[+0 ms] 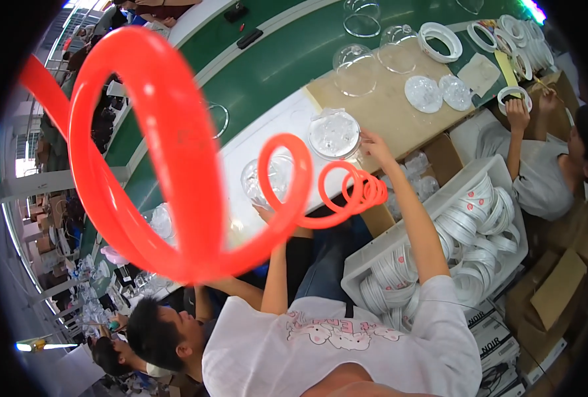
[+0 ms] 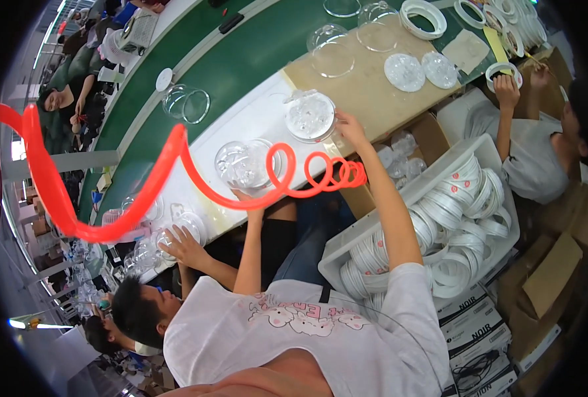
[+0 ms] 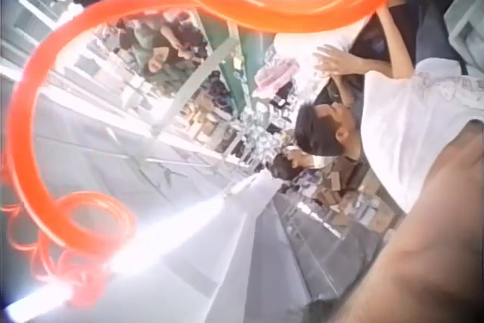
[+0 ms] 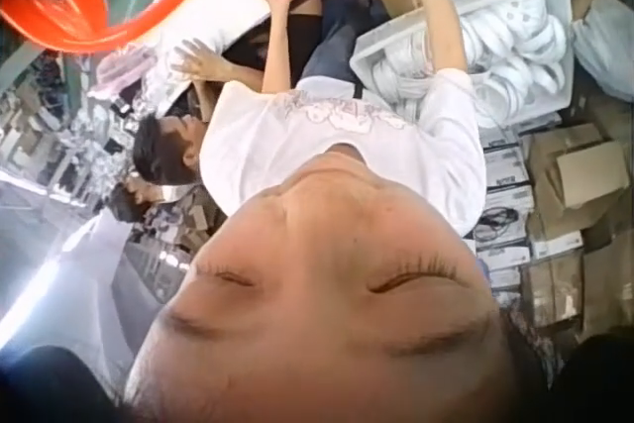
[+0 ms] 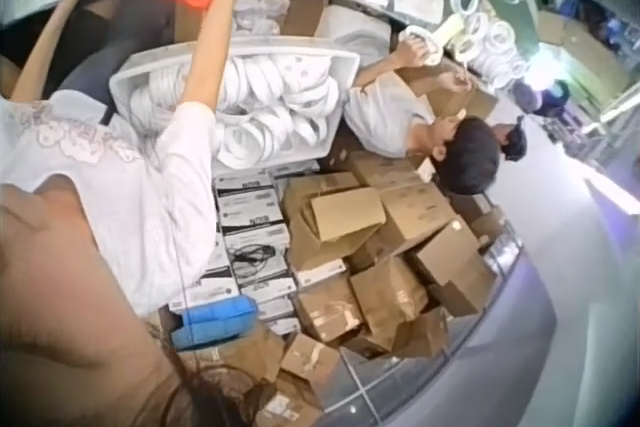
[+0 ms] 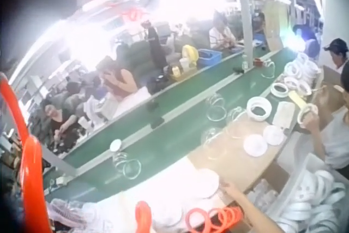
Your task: Assembling light bulb globe components at a factory workbench and organizing boxed inventory in a warehouse storage area.
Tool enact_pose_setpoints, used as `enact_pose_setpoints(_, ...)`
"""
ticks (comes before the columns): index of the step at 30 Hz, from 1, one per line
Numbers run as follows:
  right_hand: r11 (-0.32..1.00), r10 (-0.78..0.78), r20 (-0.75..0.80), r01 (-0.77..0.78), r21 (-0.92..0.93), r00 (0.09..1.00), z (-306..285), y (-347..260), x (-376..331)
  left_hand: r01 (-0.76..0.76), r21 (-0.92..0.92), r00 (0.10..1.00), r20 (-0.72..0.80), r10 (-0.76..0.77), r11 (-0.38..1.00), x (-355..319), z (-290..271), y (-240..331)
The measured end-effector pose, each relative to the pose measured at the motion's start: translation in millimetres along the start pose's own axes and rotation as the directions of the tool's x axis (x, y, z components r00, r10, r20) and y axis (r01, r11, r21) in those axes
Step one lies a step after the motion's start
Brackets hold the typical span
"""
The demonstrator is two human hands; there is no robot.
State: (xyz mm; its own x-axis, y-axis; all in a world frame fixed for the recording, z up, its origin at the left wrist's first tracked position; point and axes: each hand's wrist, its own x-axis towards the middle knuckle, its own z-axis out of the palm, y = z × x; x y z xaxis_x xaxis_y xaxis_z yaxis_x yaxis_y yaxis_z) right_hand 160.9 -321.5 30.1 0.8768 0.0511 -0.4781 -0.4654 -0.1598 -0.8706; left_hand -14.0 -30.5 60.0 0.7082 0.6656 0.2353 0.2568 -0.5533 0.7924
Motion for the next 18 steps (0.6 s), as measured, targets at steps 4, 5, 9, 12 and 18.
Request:
enact_pose_setpoints(4, 0.989, -0.146, 0.288, 0.129, 0.076, 0.947, 43, -35, 17, 0.010, 0.010, 0.998, -0.058, -0.009, 1.000, 8, -10, -23)
enact_pose_setpoints(5, 0.989, -0.145, 0.360, 0.130, 0.065, 0.922, 55, -49, 19, 0.011, 0.012, 0.997, -0.073, -0.010, 1.000, 11, -12, -29)
enact_pose_setpoints(9, 0.979, -0.002, 0.316, -0.062, 0.192, 0.949, 84, -88, 6, 0.022, -0.017, 0.995, -0.099, -0.023, 1.000, 21, 4, -40)
enact_pose_setpoints(12, 0.931, -0.185, 0.573, 0.329, -0.157, 0.798, 112, -45, 72, 0.043, -0.010, 0.993, -0.109, -0.044, 0.999, 25, 7, -55)
enact_pose_setpoints(18, 0.875, -0.157, 0.674, 0.419, -0.244, 0.722, 151, -40, 46, 0.110, 0.000, 0.984, -0.139, -0.109, 0.994, 57, -30, -93)
